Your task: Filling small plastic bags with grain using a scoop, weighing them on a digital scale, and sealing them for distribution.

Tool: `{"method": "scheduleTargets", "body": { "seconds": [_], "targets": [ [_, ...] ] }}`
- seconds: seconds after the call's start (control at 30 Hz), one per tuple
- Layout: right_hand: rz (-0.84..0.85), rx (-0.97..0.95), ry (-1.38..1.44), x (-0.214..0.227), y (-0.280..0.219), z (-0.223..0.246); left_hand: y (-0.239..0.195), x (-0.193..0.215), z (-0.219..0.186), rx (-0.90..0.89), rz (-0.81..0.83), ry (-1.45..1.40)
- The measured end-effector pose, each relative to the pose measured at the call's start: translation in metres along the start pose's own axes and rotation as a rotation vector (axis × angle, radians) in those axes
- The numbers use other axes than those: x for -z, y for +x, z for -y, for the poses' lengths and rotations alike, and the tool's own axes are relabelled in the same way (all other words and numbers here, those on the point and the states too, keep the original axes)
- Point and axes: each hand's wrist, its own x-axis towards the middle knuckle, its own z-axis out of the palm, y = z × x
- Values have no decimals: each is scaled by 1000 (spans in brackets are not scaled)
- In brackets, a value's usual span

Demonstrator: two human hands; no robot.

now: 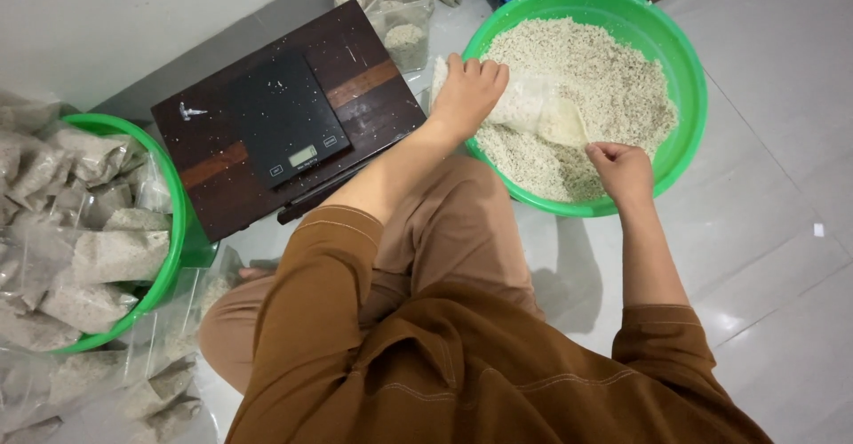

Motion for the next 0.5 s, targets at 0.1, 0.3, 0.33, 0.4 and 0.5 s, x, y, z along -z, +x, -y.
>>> {"method": "scheduleTargets", "body": {
  "seconds": [0.1, 0.3, 0.33, 0.4, 0.5],
  "targets": [
    [-5, 15, 2, -2, 1, -4, 0, 0, 0, -17, -19, 9],
    [-3, 2, -11, -5, 4, -6, -6, -6, 1, -31, 0, -10],
    [-2, 2, -11, -5, 5, -6, -5, -1, 3, -31, 0, -9],
    [6, 4, -51, -5, 5, -6, -4, 10, 6, 5, 117, -64],
    [-4, 7, -241, 5, 1, 9, 3, 41, 18, 118, 442, -271]
  ]
}}
